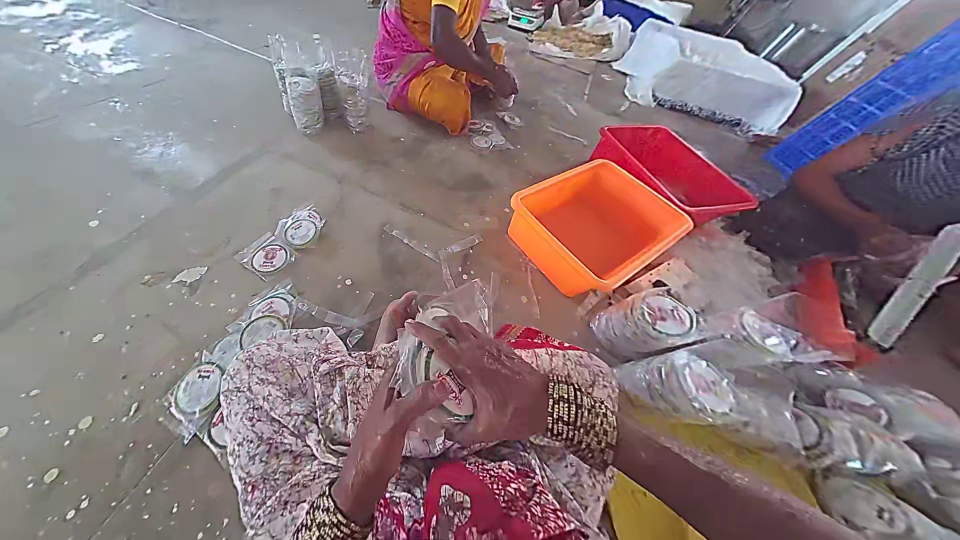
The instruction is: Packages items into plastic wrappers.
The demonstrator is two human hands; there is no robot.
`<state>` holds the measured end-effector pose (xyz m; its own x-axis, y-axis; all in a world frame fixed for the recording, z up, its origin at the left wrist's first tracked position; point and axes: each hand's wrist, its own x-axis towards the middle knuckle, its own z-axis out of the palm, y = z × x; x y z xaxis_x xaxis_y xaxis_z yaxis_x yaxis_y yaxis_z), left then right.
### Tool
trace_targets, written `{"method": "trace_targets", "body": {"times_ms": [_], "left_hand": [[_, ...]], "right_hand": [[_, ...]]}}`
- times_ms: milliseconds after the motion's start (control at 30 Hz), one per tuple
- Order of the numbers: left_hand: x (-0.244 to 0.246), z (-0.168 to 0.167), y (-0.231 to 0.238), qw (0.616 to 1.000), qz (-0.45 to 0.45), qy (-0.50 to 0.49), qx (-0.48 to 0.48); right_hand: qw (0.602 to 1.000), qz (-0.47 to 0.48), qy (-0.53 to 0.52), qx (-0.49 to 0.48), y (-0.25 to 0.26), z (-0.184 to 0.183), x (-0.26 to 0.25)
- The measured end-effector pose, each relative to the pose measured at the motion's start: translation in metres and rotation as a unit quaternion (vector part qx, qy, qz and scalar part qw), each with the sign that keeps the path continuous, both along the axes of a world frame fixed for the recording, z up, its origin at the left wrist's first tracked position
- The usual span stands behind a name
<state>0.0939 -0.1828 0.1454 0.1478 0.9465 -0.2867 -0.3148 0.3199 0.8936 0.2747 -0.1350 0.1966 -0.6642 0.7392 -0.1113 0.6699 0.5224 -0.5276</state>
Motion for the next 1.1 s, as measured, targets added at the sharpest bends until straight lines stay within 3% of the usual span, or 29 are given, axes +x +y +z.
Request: {"method": "trace_targets", "body": {"times_ms": [233,433,533,600,667,800,867,967,1033,1100], "left_hand": [[0.013,0.019,-0.045,0.988,-0.126,0.045,-0.077],[0.026,0.013,-0.052,0.97,-0.22,0.063,-0.081],[0.03,0.015,-0.046,0.971,-0.233,0.053,-0.003],[0.032,0.017,-0.032,0.959,-0.248,0.046,0.129],[0.037,0.016,-0.008,0.935,-0.226,0.071,0.263],[0.052,0.003,0.051,0.847,-0.125,0.291,0.427],[0.057,-0.001,0.074,0.784,-0.169,0.436,0.407],[0.066,-0.002,0.102,0.724,-0.257,0.547,0.333],[0.067,-0.012,0.115,0.727,-0.259,0.556,0.308],[0.062,-0.02,0.125,0.78,-0.246,0.512,0.263]], "right_hand": [[0.979,-0.068,0.188,-0.029,-0.07,-0.033,0.033],[0.967,-0.166,0.194,0.018,-0.121,-0.051,0.041],[0.947,-0.2,0.243,0.068,-0.121,-0.051,0.044],[0.912,-0.216,0.34,0.083,-0.114,-0.046,0.047],[0.85,-0.232,0.47,0.047,-0.104,-0.038,0.052],[0.699,-0.303,0.646,-0.037,-0.093,-0.016,0.063],[0.668,-0.262,0.694,-0.059,-0.073,-0.008,0.067],[0.631,-0.265,0.725,-0.078,-0.029,-0.021,0.061],[0.623,-0.31,0.712,-0.095,-0.002,-0.034,0.052],[0.644,-0.346,0.67,-0.128,0.019,-0.043,0.041]]}}
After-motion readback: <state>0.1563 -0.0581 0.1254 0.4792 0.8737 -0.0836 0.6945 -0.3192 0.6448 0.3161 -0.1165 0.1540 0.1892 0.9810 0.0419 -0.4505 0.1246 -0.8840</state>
